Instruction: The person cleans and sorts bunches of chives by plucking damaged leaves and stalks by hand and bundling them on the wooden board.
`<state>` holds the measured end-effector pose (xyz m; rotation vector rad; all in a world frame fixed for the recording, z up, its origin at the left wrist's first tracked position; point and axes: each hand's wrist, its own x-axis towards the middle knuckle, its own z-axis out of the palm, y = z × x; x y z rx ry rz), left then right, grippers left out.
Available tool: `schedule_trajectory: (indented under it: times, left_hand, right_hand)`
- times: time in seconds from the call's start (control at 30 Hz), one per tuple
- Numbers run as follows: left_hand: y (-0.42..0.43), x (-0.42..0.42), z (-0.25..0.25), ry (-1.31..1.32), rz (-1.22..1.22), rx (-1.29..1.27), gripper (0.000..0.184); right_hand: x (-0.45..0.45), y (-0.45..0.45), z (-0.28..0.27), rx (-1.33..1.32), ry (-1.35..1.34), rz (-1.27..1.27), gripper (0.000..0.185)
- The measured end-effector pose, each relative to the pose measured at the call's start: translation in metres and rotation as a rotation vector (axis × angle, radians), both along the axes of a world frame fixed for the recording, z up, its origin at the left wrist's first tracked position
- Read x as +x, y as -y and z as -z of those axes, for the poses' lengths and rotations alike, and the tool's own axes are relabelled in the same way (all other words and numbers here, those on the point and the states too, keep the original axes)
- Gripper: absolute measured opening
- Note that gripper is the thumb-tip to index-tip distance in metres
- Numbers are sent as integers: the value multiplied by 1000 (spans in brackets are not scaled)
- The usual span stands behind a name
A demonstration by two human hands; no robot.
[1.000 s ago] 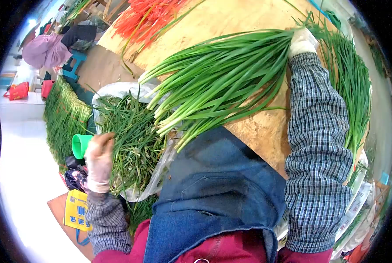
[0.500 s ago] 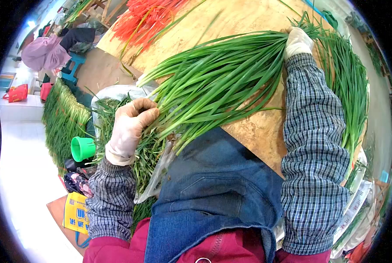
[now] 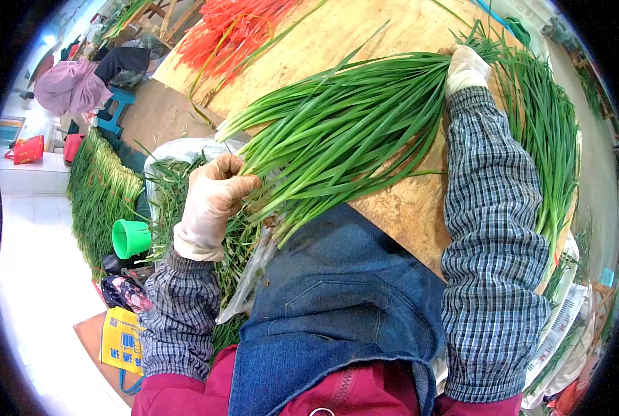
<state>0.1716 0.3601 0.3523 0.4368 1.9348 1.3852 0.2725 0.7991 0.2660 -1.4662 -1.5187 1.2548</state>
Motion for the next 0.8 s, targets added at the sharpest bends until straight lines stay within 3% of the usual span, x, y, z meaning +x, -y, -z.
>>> schedule_trajectory:
  times: [0.1, 0.17, 0.23, 0.33, 0.37, 0.5, 0.6, 0.67, 0.73, 0.8]
  left_hand:
    - [-1, 1, 5, -80, -30, 45, 11]
    - [-2, 3, 5, -58, -83, 124, 13]
    - [1, 1, 1, -77, -60, 139, 14]
    - [4, -2, 14, -314, 31, 80, 11]
    - [2, 1, 12, -279, 21, 37, 10]
    - [1, 6, 25, -747, 151, 19, 16]
    - [1, 7, 31, -818, 227, 20, 13]
    - [4, 9, 29, -569, 106, 132, 10]
    - [9, 11, 29, -398, -48, 180, 9]
    - [21, 13, 27, -214, -229, 108, 7]
  right_hand:
    - [6, -28, 24, 332, 317, -153, 32]
    - [6, -17, 16, 360, 367, -182, 32]
    - [5, 0, 0, 190, 238, -136, 31]
    - [1, 15, -13, -51, -15, -17, 30]
    - [1, 19, -16, -33, 14, -18, 30]
    - [4, 22, -18, 149, 236, -92, 29]
    - [6, 27, -26, 331, 498, -195, 28]
    - [6, 26, -27, 226, 385, -139, 27]
    - [1, 15, -19, -89, -26, 38, 26]
    - [5, 2, -5, 192, 262, -89, 27]
